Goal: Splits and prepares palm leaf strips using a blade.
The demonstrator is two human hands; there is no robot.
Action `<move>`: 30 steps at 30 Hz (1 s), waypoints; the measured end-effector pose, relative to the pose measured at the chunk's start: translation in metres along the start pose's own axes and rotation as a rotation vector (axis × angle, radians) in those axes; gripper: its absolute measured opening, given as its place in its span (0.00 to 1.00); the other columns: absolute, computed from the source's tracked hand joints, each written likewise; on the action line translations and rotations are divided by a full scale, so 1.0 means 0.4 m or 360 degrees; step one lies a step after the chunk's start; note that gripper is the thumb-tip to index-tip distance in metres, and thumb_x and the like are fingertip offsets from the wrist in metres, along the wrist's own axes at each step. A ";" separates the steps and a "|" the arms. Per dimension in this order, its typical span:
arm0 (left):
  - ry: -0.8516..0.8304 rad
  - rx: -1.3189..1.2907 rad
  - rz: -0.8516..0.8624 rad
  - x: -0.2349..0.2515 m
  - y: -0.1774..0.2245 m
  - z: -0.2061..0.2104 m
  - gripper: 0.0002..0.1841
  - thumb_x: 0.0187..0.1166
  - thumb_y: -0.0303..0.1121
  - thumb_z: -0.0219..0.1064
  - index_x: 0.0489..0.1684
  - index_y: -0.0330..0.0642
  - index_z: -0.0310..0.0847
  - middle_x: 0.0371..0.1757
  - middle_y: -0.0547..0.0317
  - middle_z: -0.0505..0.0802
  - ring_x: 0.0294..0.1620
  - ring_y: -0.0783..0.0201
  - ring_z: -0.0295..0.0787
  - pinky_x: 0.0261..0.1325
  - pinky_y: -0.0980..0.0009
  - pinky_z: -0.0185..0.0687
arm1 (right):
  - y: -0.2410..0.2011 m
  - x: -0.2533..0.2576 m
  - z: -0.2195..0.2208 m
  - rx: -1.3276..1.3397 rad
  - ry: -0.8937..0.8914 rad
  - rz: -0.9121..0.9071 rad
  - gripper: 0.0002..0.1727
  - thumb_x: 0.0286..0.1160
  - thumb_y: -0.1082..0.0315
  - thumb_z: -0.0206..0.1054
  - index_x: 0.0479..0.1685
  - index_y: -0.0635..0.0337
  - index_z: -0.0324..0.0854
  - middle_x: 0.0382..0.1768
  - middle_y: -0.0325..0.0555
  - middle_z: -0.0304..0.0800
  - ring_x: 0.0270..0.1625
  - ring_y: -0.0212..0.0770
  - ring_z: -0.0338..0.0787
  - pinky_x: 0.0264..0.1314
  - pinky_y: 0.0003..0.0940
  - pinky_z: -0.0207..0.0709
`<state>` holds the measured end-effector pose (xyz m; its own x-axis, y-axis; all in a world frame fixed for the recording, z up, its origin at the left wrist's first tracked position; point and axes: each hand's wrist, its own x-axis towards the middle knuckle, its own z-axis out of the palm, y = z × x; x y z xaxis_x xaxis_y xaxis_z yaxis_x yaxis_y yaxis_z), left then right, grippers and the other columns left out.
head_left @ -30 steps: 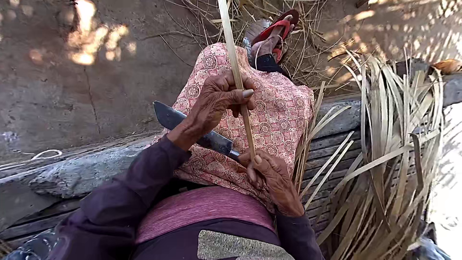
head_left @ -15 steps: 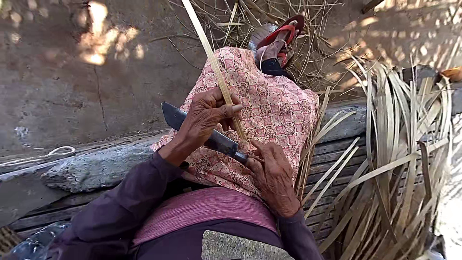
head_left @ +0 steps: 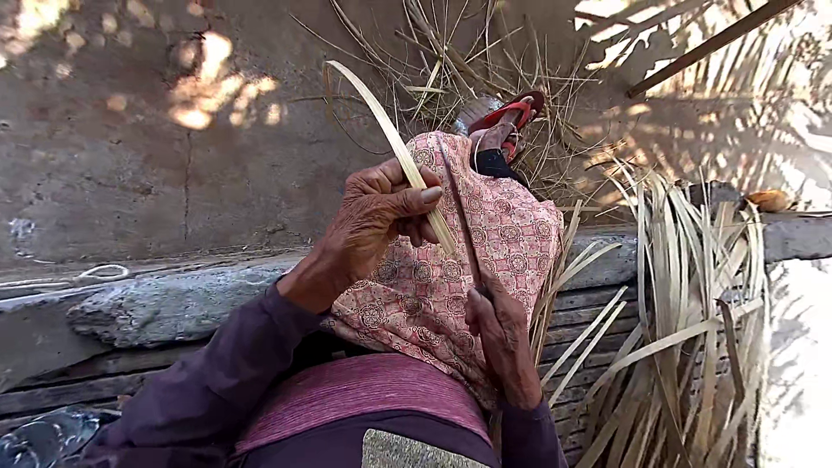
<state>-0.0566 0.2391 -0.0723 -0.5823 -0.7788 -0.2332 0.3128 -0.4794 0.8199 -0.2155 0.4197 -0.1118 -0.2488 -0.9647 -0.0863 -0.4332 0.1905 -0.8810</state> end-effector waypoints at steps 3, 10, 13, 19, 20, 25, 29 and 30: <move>0.0036 -0.0051 -0.0100 -0.006 -0.008 0.021 0.13 0.83 0.18 0.52 0.39 0.42 0.82 0.23 0.66 0.91 0.20 0.78 0.87 0.25 0.84 0.85 | -0.044 -0.006 -0.033 0.0470 0.0176 -0.0148 0.22 0.91 0.51 0.54 0.34 0.58 0.78 0.18 0.24 0.78 0.20 0.16 0.77 0.25 0.15 0.74; 0.0092 -0.0118 -0.0192 -0.017 -0.045 0.066 0.11 0.84 0.18 0.53 0.40 0.40 0.81 0.21 0.65 0.90 0.17 0.78 0.85 0.22 0.84 0.82 | -0.122 0.007 -0.019 0.0268 0.0239 -0.0312 0.19 0.90 0.62 0.55 0.52 0.72 0.83 0.14 0.33 0.69 0.17 0.21 0.70 0.22 0.17 0.69; 0.0117 -0.0106 -0.0228 -0.021 -0.048 0.073 0.11 0.85 0.18 0.54 0.40 0.40 0.82 0.22 0.65 0.91 0.17 0.78 0.85 0.22 0.84 0.82 | -0.119 0.006 -0.008 0.0158 0.0187 -0.0347 0.20 0.90 0.63 0.55 0.62 0.74 0.82 0.16 0.35 0.71 0.18 0.20 0.70 0.24 0.14 0.68; 0.0142 -0.0106 -0.0283 -0.018 -0.050 0.080 0.12 0.84 0.17 0.53 0.38 0.40 0.81 0.21 0.66 0.90 0.16 0.79 0.84 0.22 0.85 0.81 | -0.114 0.002 -0.003 0.0142 0.0178 -0.0330 0.22 0.90 0.62 0.55 0.62 0.74 0.82 0.15 0.36 0.71 0.18 0.20 0.69 0.23 0.14 0.67; 0.0151 -0.0101 -0.0287 -0.018 -0.050 0.081 0.12 0.85 0.17 0.53 0.38 0.40 0.81 0.21 0.66 0.90 0.16 0.79 0.84 0.21 0.85 0.81 | -0.114 0.002 -0.003 0.0144 0.0174 -0.0331 0.21 0.90 0.62 0.55 0.61 0.74 0.82 0.16 0.35 0.72 0.18 0.19 0.70 0.24 0.14 0.68; 0.0165 -0.0141 -0.0297 -0.018 -0.056 0.077 0.12 0.84 0.17 0.53 0.37 0.40 0.81 0.22 0.65 0.90 0.16 0.78 0.83 0.21 0.84 0.81 | -0.109 0.003 -0.001 0.0101 0.0171 -0.0363 0.21 0.90 0.62 0.55 0.57 0.75 0.83 0.15 0.36 0.72 0.19 0.20 0.70 0.24 0.14 0.68; 0.0142 -0.0137 -0.0296 -0.019 -0.060 0.072 0.13 0.84 0.17 0.53 0.37 0.41 0.82 0.21 0.66 0.90 0.16 0.78 0.83 0.21 0.85 0.80 | -0.108 0.002 0.001 0.0104 0.0175 -0.0373 0.21 0.90 0.62 0.56 0.58 0.75 0.83 0.17 0.37 0.74 0.20 0.20 0.72 0.25 0.14 0.70; 0.0136 -0.0135 -0.0301 -0.019 -0.061 0.071 0.13 0.84 0.17 0.52 0.37 0.41 0.81 0.21 0.66 0.90 0.16 0.78 0.83 0.21 0.85 0.80 | -0.109 0.002 0.001 0.0098 0.0175 -0.0376 0.21 0.89 0.62 0.56 0.58 0.75 0.82 0.17 0.38 0.74 0.20 0.20 0.72 0.25 0.14 0.70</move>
<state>-0.0812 0.2681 -0.0756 -0.5719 -0.7017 -0.4250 0.2682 -0.6495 0.7115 -0.1964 0.4105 -0.0738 -0.2410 -0.9550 0.1730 -0.4376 -0.0522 -0.8977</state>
